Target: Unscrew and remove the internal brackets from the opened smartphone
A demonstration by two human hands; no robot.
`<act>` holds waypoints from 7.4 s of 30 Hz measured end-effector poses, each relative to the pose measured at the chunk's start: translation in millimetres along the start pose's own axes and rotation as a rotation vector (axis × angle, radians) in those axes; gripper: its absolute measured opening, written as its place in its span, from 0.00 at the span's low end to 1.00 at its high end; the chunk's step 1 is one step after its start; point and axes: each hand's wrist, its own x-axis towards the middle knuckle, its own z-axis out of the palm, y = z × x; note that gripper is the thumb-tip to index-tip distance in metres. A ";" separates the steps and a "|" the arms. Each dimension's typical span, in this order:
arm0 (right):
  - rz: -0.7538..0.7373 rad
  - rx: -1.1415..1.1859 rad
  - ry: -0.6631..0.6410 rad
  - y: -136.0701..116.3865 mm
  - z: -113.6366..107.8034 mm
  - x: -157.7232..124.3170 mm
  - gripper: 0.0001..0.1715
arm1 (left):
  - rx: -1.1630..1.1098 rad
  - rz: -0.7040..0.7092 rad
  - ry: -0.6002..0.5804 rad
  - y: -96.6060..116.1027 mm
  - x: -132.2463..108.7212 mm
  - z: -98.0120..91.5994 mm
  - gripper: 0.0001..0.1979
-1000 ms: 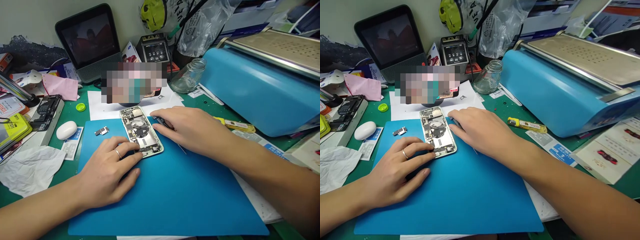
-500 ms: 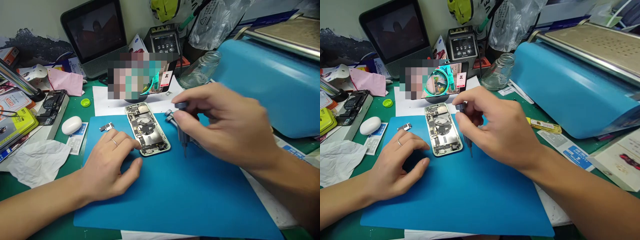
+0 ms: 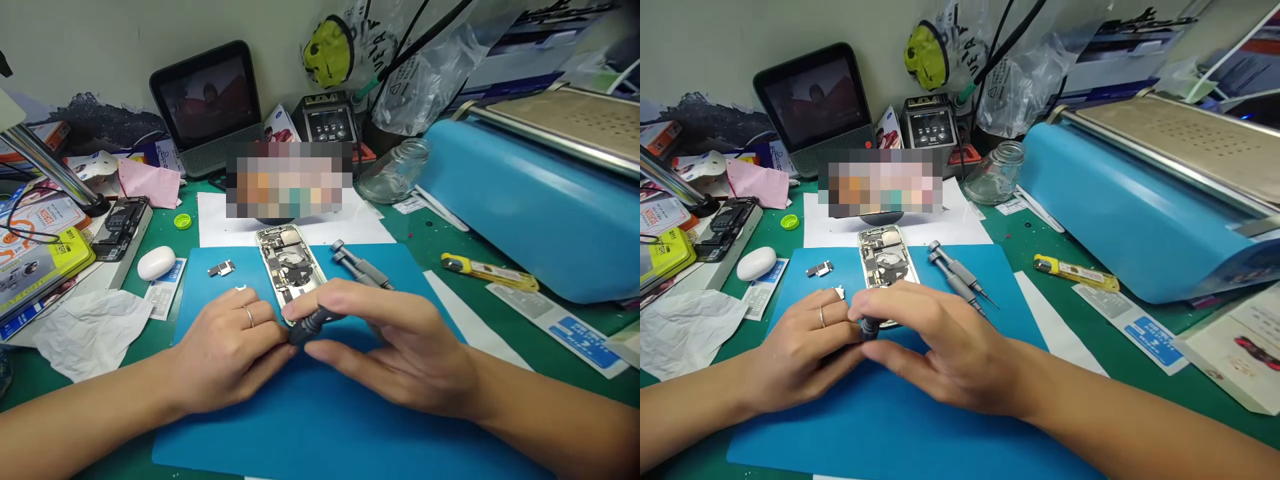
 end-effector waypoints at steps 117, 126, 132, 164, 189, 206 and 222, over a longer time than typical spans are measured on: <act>0.089 0.108 0.241 -1.5 11.8 3.4 0.47 | -0.096 -0.152 0.033 -4.7 -4.1 4.3 0.07; 0.094 0.098 0.290 -0.1 11.4 3.3 0.47 | -0.094 -0.183 0.016 -4.0 -2.1 3.1 0.08; 0.114 0.068 0.328 -1.2 10.1 7.4 0.45 | -0.111 -0.193 -0.018 -5.7 -3.3 5.0 0.09; 0.111 0.001 0.337 -2.0 10.9 7.9 0.47 | -0.068 -0.221 0.011 -1.7 0.0 3.1 0.08; 0.127 -0.042 0.264 16.0 9.9 -2.1 0.48 | 0.286 0.006 -0.086 5.6 -1.2 6.2 0.18; 0.137 -0.111 0.204 16.1 8.4 -5.3 0.48 | 0.271 -0.004 -0.102 6.7 0.5 4.9 0.18; -0.023 -0.161 0.143 25.1 2.7 -5.2 0.50 | 0.283 0.007 -0.102 6.1 -1.0 5.9 0.18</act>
